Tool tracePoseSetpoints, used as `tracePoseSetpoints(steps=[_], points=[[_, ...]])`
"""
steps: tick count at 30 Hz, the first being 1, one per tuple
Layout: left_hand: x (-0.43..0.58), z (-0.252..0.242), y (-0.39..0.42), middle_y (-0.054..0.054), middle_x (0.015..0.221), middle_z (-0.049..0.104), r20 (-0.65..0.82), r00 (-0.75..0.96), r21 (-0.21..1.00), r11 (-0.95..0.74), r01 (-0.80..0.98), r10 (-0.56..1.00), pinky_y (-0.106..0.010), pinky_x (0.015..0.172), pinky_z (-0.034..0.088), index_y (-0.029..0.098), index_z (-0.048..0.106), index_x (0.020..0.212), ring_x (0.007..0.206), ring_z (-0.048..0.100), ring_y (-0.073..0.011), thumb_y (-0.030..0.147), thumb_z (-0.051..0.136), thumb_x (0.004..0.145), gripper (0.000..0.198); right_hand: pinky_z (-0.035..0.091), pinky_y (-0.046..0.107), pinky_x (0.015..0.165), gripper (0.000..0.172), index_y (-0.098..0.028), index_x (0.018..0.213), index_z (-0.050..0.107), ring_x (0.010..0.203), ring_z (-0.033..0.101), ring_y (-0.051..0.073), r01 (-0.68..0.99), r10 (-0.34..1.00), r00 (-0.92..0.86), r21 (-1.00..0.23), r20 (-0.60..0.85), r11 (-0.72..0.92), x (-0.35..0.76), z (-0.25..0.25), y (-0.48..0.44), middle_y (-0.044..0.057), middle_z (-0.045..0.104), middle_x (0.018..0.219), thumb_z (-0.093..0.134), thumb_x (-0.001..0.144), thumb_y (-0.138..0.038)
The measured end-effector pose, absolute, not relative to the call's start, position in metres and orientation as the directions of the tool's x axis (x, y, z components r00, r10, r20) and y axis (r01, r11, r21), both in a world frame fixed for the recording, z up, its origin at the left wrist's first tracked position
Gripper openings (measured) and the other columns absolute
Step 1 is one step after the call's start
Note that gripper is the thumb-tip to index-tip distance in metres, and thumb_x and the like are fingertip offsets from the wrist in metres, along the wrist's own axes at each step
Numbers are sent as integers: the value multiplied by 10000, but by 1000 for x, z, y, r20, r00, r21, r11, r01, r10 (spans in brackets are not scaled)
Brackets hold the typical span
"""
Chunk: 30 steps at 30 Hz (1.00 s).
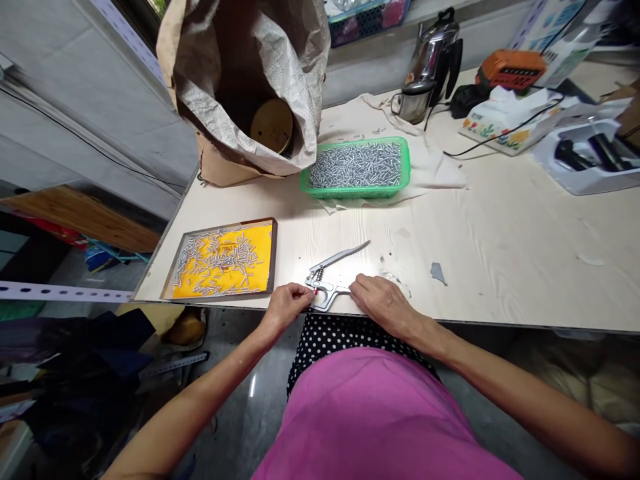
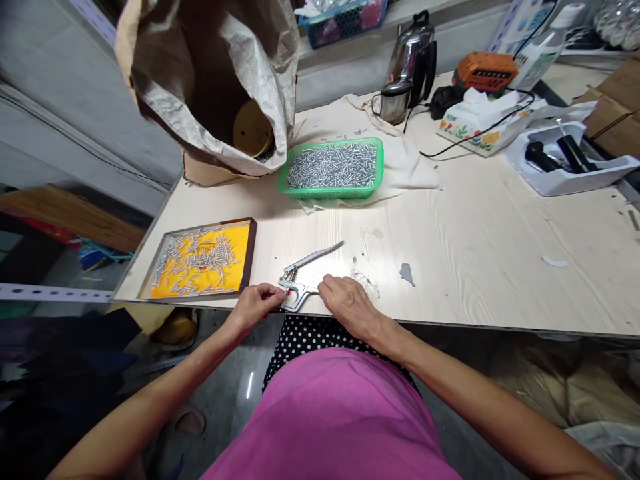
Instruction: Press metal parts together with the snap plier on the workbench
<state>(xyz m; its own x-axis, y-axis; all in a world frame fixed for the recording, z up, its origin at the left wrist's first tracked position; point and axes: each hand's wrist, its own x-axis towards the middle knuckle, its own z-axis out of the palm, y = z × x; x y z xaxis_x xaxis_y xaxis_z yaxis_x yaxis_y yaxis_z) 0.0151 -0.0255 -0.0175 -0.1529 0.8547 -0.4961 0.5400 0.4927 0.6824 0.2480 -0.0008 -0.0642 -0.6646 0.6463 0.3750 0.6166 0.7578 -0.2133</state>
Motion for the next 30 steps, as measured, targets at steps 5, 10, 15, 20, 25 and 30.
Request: tracePoseSetpoints(steps=[5, 10, 15, 20, 25, 30], points=[[13, -19, -24, 7, 592, 585, -516, -163, 625, 500, 600, 841, -204, 480, 336, 122, 699, 751, 526, 473, -99, 377, 645, 706, 265, 309, 315, 613, 209, -163, 768, 566, 638, 448, 154, 603, 617, -670, -182, 412, 777, 248, -70, 3, 28, 550, 756, 464, 923, -67], [11, -18, -18, 23, 549, 559, -587, -115, 592, 523, 613, 801, -198, 454, 345, 126, 688, 720, 490, 471, -91, 330, 626, 725, 212, 306, 318, 604, 201, -162, 773, 569, 633, 438, 156, 607, 619, -661, -184, 425, 773, 247, -72, 2, 30, 551, 758, 470, 917, -65], [12, -16, -13, 43, 484, 528, -635, -87, 560, 535, 633, 767, -196, 433, 372, 142, 643, 646, 434, 458, -86, 287, 616, 740, 174, 302, 313, 607, 227, -158, 801, 578, 628, 443, 148, 617, 646, -667, -211, 372, 758, 247, -67, 2, 37, 565, 772, 424, 917, -39], [15, -13, -11, 42, 464, 538, -670, -81, 565, 577, 590, 738, -199, 427, 404, 152, 596, 609, 415, 479, -90, 235, 622, 745, 161, 308, 316, 614, 241, -163, 851, 590, 650, 469, 154, 641, 683, -677, -237, 272, 730, 246, -61, 0, 45, 583, 813, 398, 917, -33], [18, -11, -10, 44, 463, 539, -693, -111, 556, 625, 547, 713, -211, 442, 449, 145, 594, 631, 418, 494, -95, 197, 627, 758, 141, 356, 304, 641, 144, -164, 907, 608, 718, 521, 166, 639, 703, -692, -313, 164, 702, 251, -51, 6, 58, 611, 883, 472, 955, -156], [20, -9, -12, 49, 472, 528, -680, -103, 567, 611, 552, 726, -202, 419, 437, 137, 600, 650, 418, 487, -91, 198, 618, 782, 147, 406, 432, 915, 635, -142, 1282, 524, 1178, 479, 330, 665, 731, -664, -324, 156, 673, 263, -36, 35, 187, 510, 1342, 661, 829, -565]])
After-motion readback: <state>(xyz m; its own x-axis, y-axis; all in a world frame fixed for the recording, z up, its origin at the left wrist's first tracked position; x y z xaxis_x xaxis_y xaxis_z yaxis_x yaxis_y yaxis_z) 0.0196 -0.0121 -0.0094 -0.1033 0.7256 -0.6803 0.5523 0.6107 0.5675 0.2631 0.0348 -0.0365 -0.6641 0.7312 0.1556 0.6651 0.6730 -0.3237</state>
